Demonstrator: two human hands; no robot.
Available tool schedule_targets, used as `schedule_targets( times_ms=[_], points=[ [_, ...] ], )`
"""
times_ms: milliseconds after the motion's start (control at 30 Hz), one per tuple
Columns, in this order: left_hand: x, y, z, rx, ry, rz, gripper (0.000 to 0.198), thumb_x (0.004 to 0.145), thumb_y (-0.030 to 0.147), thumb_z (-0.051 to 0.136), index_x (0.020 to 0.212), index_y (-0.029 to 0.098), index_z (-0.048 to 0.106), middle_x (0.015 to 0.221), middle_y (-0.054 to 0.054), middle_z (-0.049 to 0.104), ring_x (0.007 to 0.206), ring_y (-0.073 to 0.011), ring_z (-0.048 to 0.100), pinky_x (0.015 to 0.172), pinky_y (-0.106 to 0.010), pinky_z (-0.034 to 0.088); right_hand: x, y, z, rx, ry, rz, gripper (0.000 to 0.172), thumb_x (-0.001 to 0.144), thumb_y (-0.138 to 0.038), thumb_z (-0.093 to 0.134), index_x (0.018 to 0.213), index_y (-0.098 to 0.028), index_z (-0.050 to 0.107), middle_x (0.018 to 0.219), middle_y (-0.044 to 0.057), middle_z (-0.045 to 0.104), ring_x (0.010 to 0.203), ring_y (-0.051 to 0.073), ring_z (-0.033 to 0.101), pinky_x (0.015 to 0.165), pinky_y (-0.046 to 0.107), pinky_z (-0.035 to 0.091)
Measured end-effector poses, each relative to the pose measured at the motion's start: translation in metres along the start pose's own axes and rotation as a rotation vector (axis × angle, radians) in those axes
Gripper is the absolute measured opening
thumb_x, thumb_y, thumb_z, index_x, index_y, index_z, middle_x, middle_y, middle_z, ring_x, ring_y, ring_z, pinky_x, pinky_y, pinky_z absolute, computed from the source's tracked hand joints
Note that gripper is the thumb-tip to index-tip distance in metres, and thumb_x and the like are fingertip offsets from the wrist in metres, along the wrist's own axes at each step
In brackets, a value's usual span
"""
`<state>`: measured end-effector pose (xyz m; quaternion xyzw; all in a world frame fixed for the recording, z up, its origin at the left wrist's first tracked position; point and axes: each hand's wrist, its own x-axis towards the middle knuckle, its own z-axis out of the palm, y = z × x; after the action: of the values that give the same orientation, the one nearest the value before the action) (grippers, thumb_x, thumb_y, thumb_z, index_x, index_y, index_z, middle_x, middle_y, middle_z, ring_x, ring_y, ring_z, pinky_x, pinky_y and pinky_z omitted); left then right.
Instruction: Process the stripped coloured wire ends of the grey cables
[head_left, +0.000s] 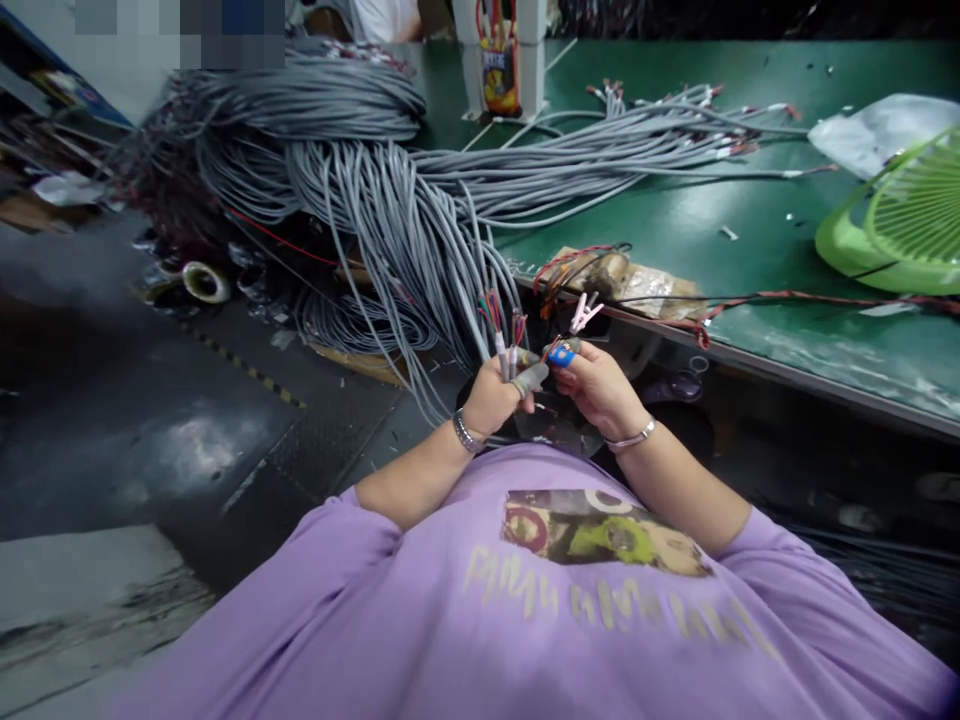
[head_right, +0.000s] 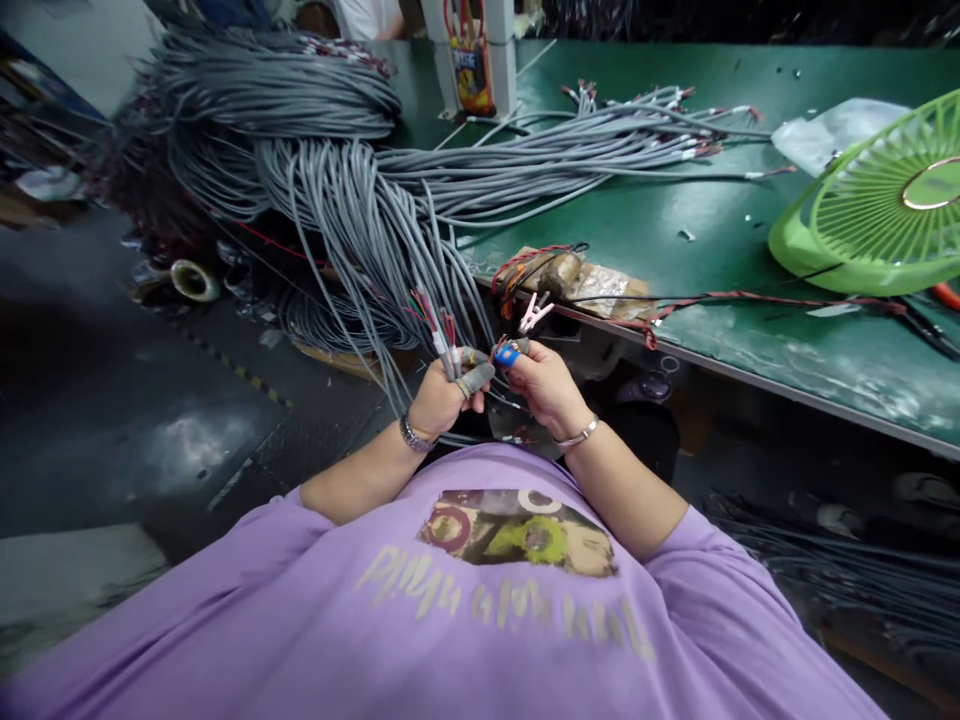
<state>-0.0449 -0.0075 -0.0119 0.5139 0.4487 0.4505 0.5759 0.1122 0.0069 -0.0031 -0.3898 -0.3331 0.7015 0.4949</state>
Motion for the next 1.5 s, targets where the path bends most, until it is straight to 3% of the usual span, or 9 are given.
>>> schedule_targets(
  times_ms=[67, 200, 267, 433, 733, 1000, 1233, 1367, 1500],
  points=[
    [0.001, 0.000, 0.002, 0.048, -0.008, -0.030, 0.042, 0.074, 0.051, 0.076, 0.067, 0.016, 0.054, 0.052, 0.004, 0.057, 0.036, -0.0056, 0.051, 0.036, -0.017, 0.033, 0.001, -0.001, 0.001, -0.048, 0.002, -0.039, 0.033, 0.058, -0.036, 0.090, 0.074, -0.016, 0.069, 0.055, -0.007, 0.050, 0.050, 0.005, 0.034, 0.047, 0.021, 0.024],
    [0.004, 0.002, 0.003, 0.105, -0.116, -0.129, 0.038, 0.071, 0.046, 0.079, 0.071, 0.017, 0.055, 0.053, 0.004, 0.059, 0.038, -0.0088, 0.056, 0.036, -0.018, 0.038, 0.004, -0.003, 0.002, -0.224, -0.005, -0.160, 0.034, 0.056, -0.038, 0.092, 0.069, -0.017, 0.069, 0.062, -0.003, 0.062, 0.056, 0.008, 0.047, 0.054, 0.024, 0.037],
    [0.005, 0.004, 0.003, 0.112, -0.117, -0.125, 0.036, 0.073, 0.044, 0.078, 0.071, 0.017, 0.054, 0.053, 0.004, 0.059, 0.038, -0.0088, 0.056, 0.036, -0.018, 0.037, 0.005, -0.003, 0.000, -0.246, -0.007, -0.168, 0.035, 0.056, -0.041, 0.092, 0.068, -0.017, 0.068, 0.063, -0.003, 0.062, 0.056, 0.009, 0.047, 0.055, 0.025, 0.039],
    [0.005, 0.004, 0.005, 0.003, -0.004, -0.067, 0.044, 0.075, 0.052, 0.075, 0.064, 0.017, 0.050, 0.051, 0.005, 0.056, 0.035, -0.0057, 0.050, 0.036, -0.018, 0.035, 0.006, -0.001, -0.007, -0.293, 0.016, -0.174, 0.040, 0.062, -0.052, 0.087, 0.071, -0.018, 0.067, 0.058, -0.005, 0.054, 0.053, 0.008, 0.039, 0.049, 0.025, 0.032],
    [0.013, 0.008, 0.018, -0.192, 0.224, -0.104, 0.041, 0.067, 0.051, 0.079, 0.074, 0.016, 0.059, 0.060, 0.003, 0.062, 0.038, -0.0055, 0.052, 0.034, -0.019, 0.027, -0.006, 0.002, -0.013, -0.417, -0.047, -0.234, 0.034, 0.068, -0.049, 0.085, 0.071, -0.018, 0.070, 0.068, 0.000, 0.065, 0.062, 0.013, 0.053, 0.062, 0.028, 0.046],
    [0.013, 0.004, 0.012, -0.169, 0.171, -0.104, 0.041, 0.073, 0.050, 0.076, 0.065, 0.017, 0.054, 0.054, 0.004, 0.058, 0.034, -0.0046, 0.046, 0.034, -0.019, 0.028, -0.008, 0.004, -0.030, -0.415, -0.071, -0.201, 0.040, 0.072, -0.057, 0.080, 0.072, -0.018, 0.068, 0.062, -0.002, 0.059, 0.056, 0.010, 0.047, 0.056, 0.026, 0.043],
    [0.010, 0.010, 0.006, -0.111, 0.094, -0.177, 0.038, 0.070, 0.048, 0.076, 0.065, 0.016, 0.056, 0.052, 0.003, 0.059, 0.033, -0.0050, 0.046, 0.032, -0.018, 0.027, 0.000, 0.011, -0.043, -0.016, -0.108, 0.058, 0.056, 0.068, -0.072, 0.075, 0.084, -0.019, 0.070, 0.079, 0.003, 0.067, 0.062, 0.011, 0.056, 0.057, 0.025, 0.048],
    [0.008, 0.015, 0.006, -0.037, 0.001, -0.192, 0.039, 0.067, 0.048, 0.078, 0.061, 0.016, 0.056, 0.048, 0.004, 0.056, 0.031, -0.0046, 0.042, 0.031, -0.019, 0.027, 0.004, -0.001, -0.041, 0.033, -0.128, 0.125, 0.051, 0.061, -0.060, 0.086, 0.088, -0.019, 0.072, 0.087, 0.004, 0.071, 0.068, 0.012, 0.061, 0.062, 0.025, 0.053],
    [0.008, 0.016, 0.006, 0.018, -0.066, -0.197, 0.037, 0.067, 0.044, 0.078, 0.057, 0.016, 0.054, 0.046, 0.004, 0.053, 0.031, -0.0039, 0.040, 0.031, -0.018, 0.027, 0.010, -0.014, -0.034, -0.087, -0.168, 0.100, 0.043, 0.059, -0.041, 0.091, 0.091, -0.018, 0.073, 0.085, 0.002, 0.070, 0.070, 0.010, 0.060, 0.063, 0.022, 0.051]
  ],
)
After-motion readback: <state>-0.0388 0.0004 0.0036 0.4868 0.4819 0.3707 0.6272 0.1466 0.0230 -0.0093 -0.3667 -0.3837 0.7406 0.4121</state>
